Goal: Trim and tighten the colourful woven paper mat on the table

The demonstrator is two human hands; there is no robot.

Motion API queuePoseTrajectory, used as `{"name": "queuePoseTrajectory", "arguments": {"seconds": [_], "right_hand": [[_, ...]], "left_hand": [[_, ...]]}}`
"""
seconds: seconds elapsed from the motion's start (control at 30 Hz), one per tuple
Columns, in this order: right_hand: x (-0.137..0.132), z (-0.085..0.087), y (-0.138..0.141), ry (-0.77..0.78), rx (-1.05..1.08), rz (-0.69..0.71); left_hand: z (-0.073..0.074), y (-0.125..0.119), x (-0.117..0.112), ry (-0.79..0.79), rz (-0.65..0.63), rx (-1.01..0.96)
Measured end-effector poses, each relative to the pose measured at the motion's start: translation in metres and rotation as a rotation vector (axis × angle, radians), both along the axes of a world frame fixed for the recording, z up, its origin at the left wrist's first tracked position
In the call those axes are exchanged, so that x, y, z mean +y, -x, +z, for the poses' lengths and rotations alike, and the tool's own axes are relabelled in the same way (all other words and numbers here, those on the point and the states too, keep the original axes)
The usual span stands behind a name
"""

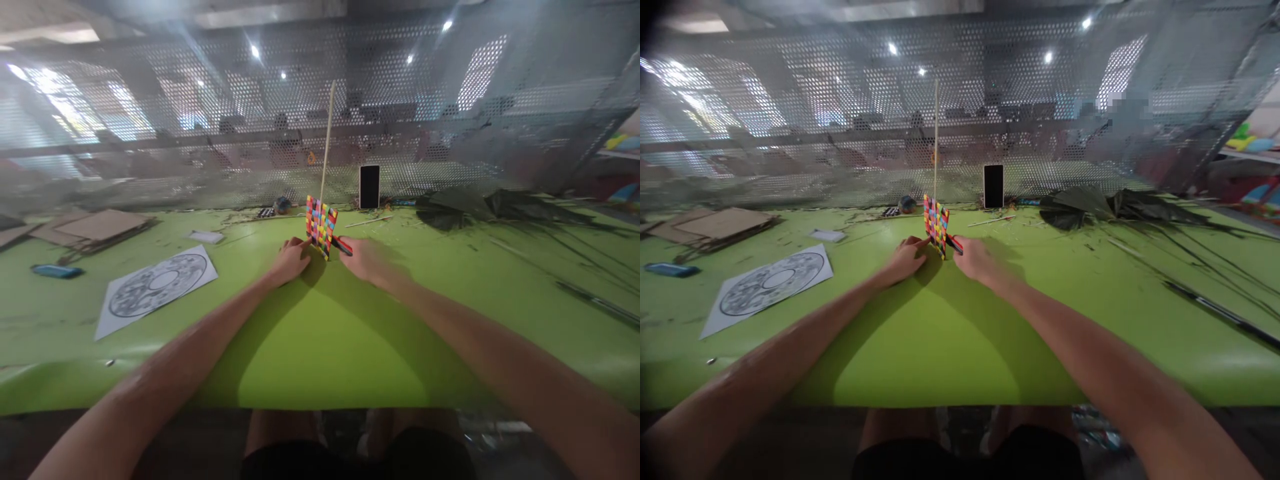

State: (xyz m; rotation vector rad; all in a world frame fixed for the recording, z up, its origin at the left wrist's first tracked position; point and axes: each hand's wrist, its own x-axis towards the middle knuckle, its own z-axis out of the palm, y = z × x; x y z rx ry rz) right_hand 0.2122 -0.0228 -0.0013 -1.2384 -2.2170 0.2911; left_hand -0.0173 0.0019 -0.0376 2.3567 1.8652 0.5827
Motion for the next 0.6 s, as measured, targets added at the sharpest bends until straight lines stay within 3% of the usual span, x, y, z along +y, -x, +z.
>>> {"name": "queuePoseTrajectory", "arguments": {"seconds": [0.3, 0.47, 0.6], "right_hand": [[0.007, -0.002, -0.005, 0.046, 0.061, -0.017], [0.008, -0.002, -0.006, 0.139, 0.145, 0.019], [0.008, -0.001, -0.007, 0.202, 0.162, 0.039]], "left_hand": [[0.0, -0.001, 0.006, -0.027, -0.042, 0.001], [0.005, 0.022, 0.026, -0.132, 0.006, -0.456], [0.006, 0.036, 0.03, 0.06, -0.148, -0.734]]}}
